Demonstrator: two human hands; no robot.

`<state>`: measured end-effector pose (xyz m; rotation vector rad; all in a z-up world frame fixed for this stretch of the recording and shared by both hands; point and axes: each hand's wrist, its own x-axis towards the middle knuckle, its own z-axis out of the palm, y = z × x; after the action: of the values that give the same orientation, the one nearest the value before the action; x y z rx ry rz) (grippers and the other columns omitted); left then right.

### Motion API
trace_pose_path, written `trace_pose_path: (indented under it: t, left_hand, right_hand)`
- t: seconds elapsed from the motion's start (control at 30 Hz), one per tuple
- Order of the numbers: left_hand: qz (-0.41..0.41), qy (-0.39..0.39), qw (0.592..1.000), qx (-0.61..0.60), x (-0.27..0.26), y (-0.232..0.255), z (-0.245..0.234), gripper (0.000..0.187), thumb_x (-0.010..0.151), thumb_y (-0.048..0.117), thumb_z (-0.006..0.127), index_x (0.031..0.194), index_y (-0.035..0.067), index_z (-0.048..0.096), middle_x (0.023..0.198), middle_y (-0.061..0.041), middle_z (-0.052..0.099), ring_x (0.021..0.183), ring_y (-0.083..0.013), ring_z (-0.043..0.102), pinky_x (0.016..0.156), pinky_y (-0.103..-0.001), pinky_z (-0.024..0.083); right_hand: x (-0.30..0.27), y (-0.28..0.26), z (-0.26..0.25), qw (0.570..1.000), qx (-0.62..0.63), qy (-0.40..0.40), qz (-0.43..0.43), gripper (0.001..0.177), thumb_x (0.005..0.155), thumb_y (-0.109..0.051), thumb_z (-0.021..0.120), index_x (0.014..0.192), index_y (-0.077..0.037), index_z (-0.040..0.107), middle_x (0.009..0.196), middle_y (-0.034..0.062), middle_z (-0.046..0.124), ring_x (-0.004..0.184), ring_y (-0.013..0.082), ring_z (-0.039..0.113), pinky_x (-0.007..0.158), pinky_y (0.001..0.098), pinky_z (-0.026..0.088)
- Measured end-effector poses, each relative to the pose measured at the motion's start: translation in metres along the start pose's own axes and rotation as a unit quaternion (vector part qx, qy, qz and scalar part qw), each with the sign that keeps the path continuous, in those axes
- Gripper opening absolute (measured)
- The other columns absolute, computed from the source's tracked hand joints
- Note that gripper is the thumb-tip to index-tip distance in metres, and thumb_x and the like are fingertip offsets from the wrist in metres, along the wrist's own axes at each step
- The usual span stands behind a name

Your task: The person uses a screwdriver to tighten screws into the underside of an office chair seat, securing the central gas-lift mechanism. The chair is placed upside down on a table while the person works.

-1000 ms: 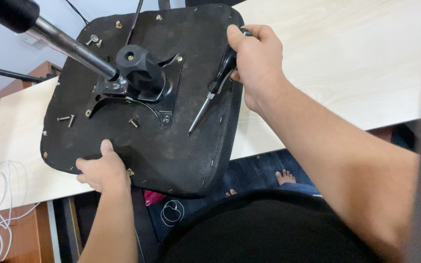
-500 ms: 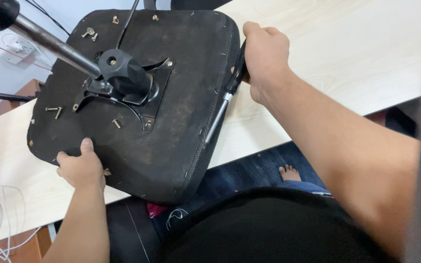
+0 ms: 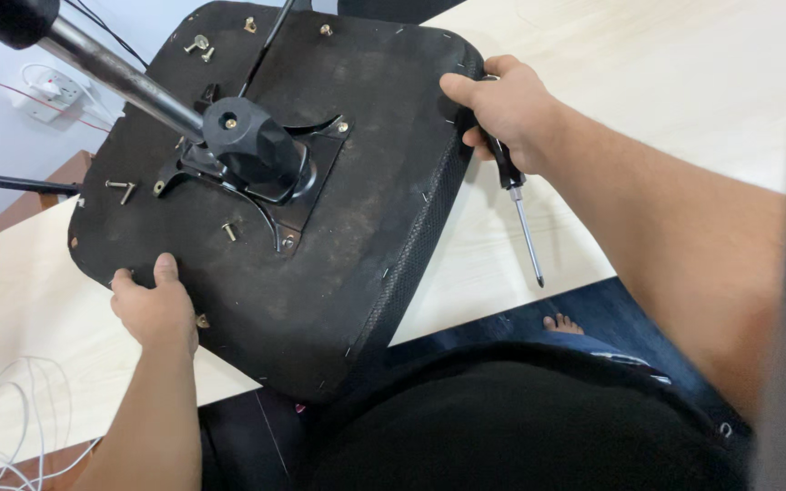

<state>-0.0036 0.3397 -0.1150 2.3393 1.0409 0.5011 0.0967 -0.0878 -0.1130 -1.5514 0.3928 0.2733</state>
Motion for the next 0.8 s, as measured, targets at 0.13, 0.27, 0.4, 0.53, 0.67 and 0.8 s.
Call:
trace_pose_path:
  t: [0.13, 0.27, 0.4, 0.53, 0.67, 0.8]
  left_hand:
    - [0.012, -0.019, 1.000, -0.011, 0.014, -0.005, -0.001, 0.067, 0.103, 0.033, 0.065, 0.153, -0.001, 0.036, 0.154, -0.021, 0.040, 0.140, -0.0360, 0.045, 0.114, -0.043, 0.040]
    - [-0.003, -0.074, 0.994, -0.076, 0.021, -0.008, -0.011, 0.074, 0.100, 0.030, 0.064, 0.157, 0.003, 0.025, 0.157, -0.018, 0.036, 0.142, -0.0318, 0.043, 0.114, -0.040, 0.038]
    - [-0.102, -0.106, 0.975, -0.165, 0.014, -0.015, -0.018, 0.079, 0.095, 0.024, 0.065, 0.152, -0.003, 0.018, 0.151, -0.024, 0.042, 0.136, -0.0313, 0.052, 0.114, -0.040, 0.044]
    - [-0.107, -0.093, 0.986, -0.084, 0.004, -0.018, -0.012, 0.072, 0.103, 0.026, 0.066, 0.147, -0.017, 0.028, 0.149, -0.031, 0.044, 0.136, -0.0351, 0.050, 0.115, -0.041, 0.040]
    - [-0.110, -0.102, 0.984, -0.091, 0.005, -0.010, -0.014, 0.060, 0.101, 0.022, 0.065, 0.141, -0.014, 0.038, 0.141, -0.026, 0.052, 0.127, -0.0324, 0.057, 0.106, -0.039, 0.046]
    - [-0.095, -0.129, 0.985, -0.060, 0.015, -0.006, -0.019, 0.053, 0.101, 0.021, 0.065, 0.137, -0.013, 0.045, 0.135, -0.026, 0.057, 0.120, -0.0313, 0.062, 0.099, -0.039, 0.050]
  right_hand:
    - [0.005, -0.001, 0.003, 0.999, -0.008, 0.000, 0.039, 0.059, 0.093, -0.039, 0.071, 0.129, 0.004, 0.052, 0.091, 0.0104, 0.065, 0.059, 0.0105, 0.056, 0.045, 0.0270, 0.048]
    - [0.005, 0.010, 0.004, 0.995, -0.057, -0.018, 0.074, 0.038, 0.091, -0.032, 0.077, 0.091, 0.004, 0.067, 0.073, 0.0096, 0.060, 0.053, 0.0144, 0.050, 0.042, 0.0279, 0.042]
    - [0.004, 0.016, 0.009, 0.997, 0.020, 0.008, 0.076, 0.024, 0.090, -0.021, 0.076, 0.082, 0.000, 0.068, 0.068, 0.0041, 0.060, 0.051, 0.0093, 0.050, 0.041, 0.0265, 0.043]
    - [0.000, 0.016, 0.010, 0.995, 0.052, 0.021, 0.088, 0.020, 0.089, -0.018, 0.076, 0.081, -0.003, 0.067, 0.066, 0.0024, 0.057, 0.050, 0.0085, 0.047, 0.040, 0.0260, 0.042]
    - [-0.014, 0.016, 0.008, 0.991, 0.075, 0.033, 0.108, 0.019, 0.087, -0.015, 0.076, 0.078, -0.003, 0.065, 0.065, 0.0024, 0.056, 0.048, 0.0087, 0.046, 0.039, 0.0260, 0.040]
    - [-0.054, 0.026, 0.012, 0.988, 0.083, 0.077, 0.107, 0.018, 0.089, -0.015, 0.076, 0.079, -0.003, 0.066, 0.064, 0.0018, 0.055, 0.047, 0.0083, 0.045, 0.038, 0.0247, 0.040]
